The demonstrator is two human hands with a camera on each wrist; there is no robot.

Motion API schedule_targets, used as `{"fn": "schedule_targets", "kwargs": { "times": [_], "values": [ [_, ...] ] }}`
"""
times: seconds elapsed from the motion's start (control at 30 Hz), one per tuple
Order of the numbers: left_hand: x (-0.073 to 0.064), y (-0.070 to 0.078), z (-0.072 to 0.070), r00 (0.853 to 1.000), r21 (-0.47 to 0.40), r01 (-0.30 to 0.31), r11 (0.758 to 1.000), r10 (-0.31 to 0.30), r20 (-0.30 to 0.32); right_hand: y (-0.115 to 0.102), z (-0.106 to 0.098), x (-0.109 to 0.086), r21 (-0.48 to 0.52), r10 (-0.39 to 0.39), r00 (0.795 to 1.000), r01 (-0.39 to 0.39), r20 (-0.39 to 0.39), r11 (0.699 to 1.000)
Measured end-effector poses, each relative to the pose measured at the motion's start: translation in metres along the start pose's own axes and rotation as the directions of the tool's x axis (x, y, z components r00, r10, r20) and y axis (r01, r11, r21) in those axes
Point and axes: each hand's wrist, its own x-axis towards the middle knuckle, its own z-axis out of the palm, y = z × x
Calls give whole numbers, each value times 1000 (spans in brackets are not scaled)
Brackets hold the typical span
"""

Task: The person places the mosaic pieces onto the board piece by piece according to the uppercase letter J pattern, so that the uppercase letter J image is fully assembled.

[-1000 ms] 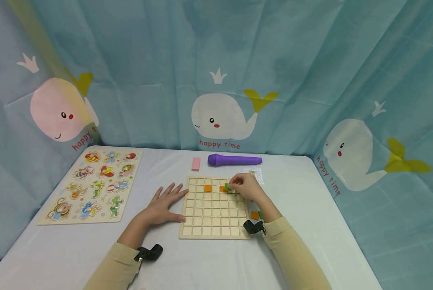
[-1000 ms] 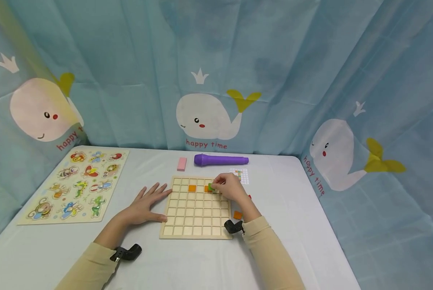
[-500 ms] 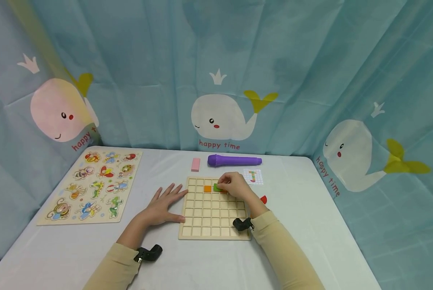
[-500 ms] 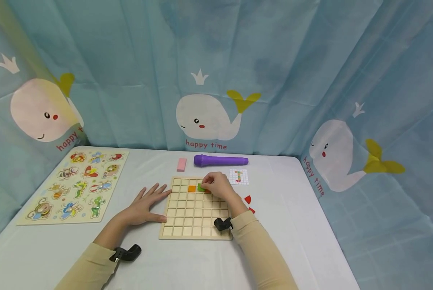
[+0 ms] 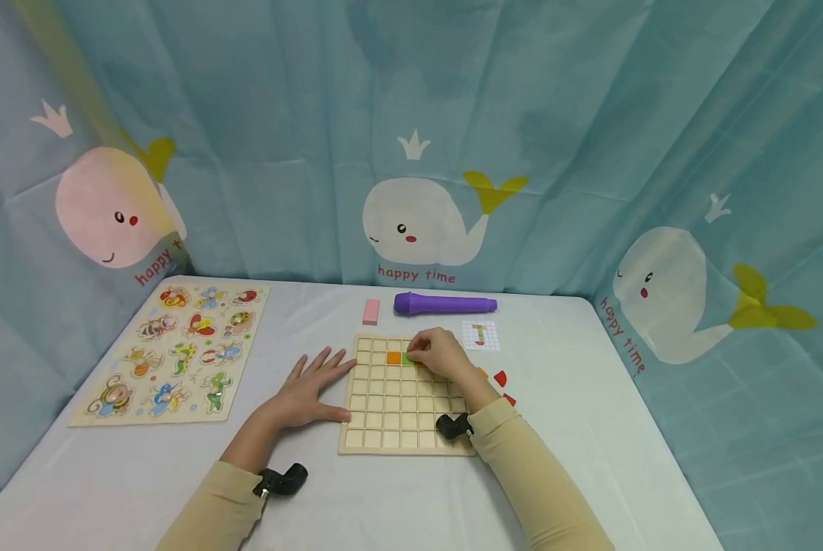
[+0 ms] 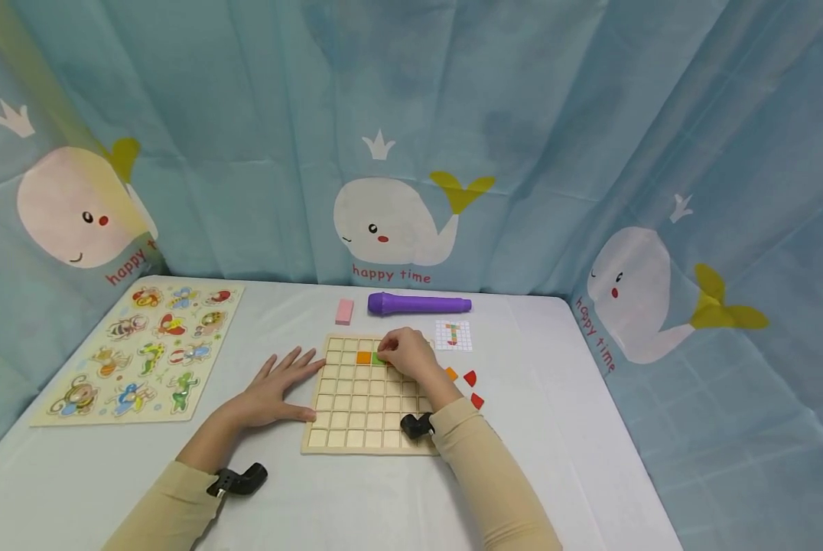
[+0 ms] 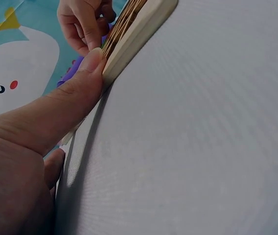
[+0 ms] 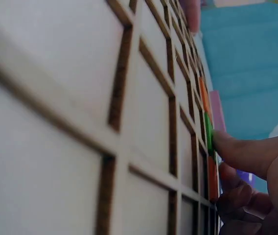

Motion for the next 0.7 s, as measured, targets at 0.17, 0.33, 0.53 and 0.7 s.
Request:
{"fn": "schedule_targets", "kwargs": {
  "times": [0.17, 0.33, 0.53, 0.7],
  "values": [
    [1, -1, -1, 1000, 3, 1, 1000, -1, 3, -5, -7, -3, 42, 3, 1000, -3, -8, 999],
    [0, -1, 0, 1000, 5, 1, 1000, -1, 3, -4, -20, -13, 97, 34, 999, -31, -34, 995],
    [-1, -2, 0, 1000, 5, 7, 1000, -7, -9, 4, -33, -29, 99, 35, 998, -29, -60, 995],
    [0, -3, 0, 1000, 6, -4, 1000, 4, -11, 13, -45, -42, 88, 60, 992, -50, -109, 995]
  ]
}}
